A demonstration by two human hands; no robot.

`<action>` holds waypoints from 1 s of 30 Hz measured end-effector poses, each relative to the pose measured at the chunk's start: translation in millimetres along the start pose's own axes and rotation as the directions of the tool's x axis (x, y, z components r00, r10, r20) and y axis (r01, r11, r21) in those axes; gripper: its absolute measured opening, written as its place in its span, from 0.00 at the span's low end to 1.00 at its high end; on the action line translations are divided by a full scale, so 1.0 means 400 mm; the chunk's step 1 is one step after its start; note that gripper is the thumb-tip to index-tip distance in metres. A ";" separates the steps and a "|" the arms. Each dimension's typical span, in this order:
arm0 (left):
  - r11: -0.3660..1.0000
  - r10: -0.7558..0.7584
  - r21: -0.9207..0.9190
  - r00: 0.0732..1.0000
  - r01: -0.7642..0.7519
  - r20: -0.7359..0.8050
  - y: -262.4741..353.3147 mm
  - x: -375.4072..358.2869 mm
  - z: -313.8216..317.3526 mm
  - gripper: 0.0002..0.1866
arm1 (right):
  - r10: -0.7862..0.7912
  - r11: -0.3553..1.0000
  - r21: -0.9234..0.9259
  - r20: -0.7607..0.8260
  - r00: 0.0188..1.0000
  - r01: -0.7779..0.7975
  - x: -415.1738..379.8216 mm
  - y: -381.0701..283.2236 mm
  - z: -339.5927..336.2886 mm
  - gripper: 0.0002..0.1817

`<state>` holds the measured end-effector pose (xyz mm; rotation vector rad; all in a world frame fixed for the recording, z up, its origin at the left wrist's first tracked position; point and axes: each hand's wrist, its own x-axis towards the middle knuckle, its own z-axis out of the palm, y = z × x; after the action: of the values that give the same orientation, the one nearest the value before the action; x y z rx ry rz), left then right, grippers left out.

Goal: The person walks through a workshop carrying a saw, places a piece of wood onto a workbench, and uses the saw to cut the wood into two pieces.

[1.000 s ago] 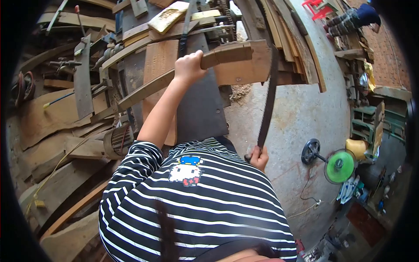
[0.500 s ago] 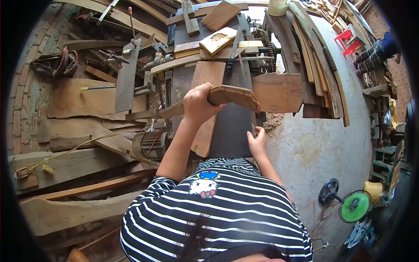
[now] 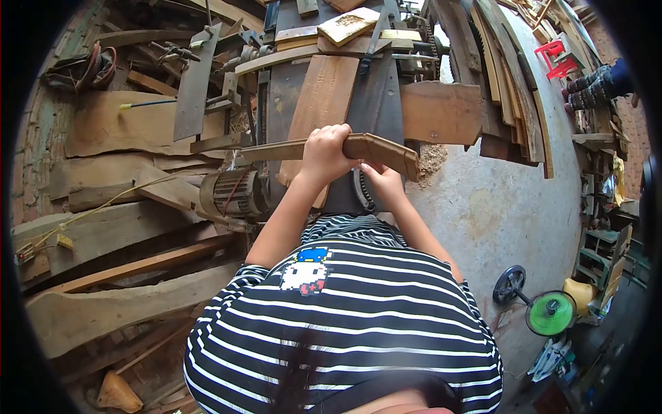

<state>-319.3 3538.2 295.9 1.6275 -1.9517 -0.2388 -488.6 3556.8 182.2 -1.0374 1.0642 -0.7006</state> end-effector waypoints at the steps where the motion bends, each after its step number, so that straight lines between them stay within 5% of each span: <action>1: 1.000 0.004 -0.009 1.000 -0.004 0.019 -0.008 -0.011 0.008 0.19 | -0.158 0.972 0.184 0.059 0.986 0.145 -0.042 -0.068 0.007 0.24; 6: 1.000 0.017 0.002 0.985 -0.017 0.171 -0.007 -0.046 0.015 0.22 | -0.334 0.923 0.179 -0.062 0.940 0.340 -0.140 -0.194 0.007 0.19; 8: 0.994 0.105 -0.050 0.987 -0.099 0.125 -0.007 -0.051 0.026 0.21 | -0.345 0.939 -0.042 -0.163 0.924 0.343 -0.148 -0.217 0.000 0.17; 13: 0.979 0.196 -0.076 0.975 -0.188 0.108 0.014 -0.057 0.031 0.19 | -0.391 0.910 -0.007 -0.345 0.853 0.414 -0.186 -0.241 -0.004 0.09; 21: 0.931 0.354 -0.121 0.932 -0.345 0.071 0.040 -0.051 0.015 0.18 | -0.324 0.938 0.002 -0.350 0.879 0.346 -0.272 -0.200 -0.035 0.10; 24: 0.904 0.419 -0.126 0.905 -0.409 0.066 0.048 -0.046 -0.005 0.19 | -0.425 0.905 -0.144 -0.343 0.838 0.400 -0.309 -0.203 -0.037 0.11; 28: 0.872 0.483 -0.104 0.875 -0.478 0.025 0.057 -0.028 -0.003 0.19 | -0.193 0.965 -0.208 -0.147 0.970 0.161 -0.347 -0.234 -0.084 0.17; 30: 0.878 0.471 -0.104 0.882 -0.467 0.018 0.065 -0.017 0.021 0.19 | -0.305 0.843 0.370 -0.270 0.913 0.391 -0.361 -0.289 -0.089 0.22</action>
<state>-344.9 3549.1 299.5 1.0475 -2.2595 -0.1709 -571.6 3625.8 336.6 -0.7996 0.8432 -1.2974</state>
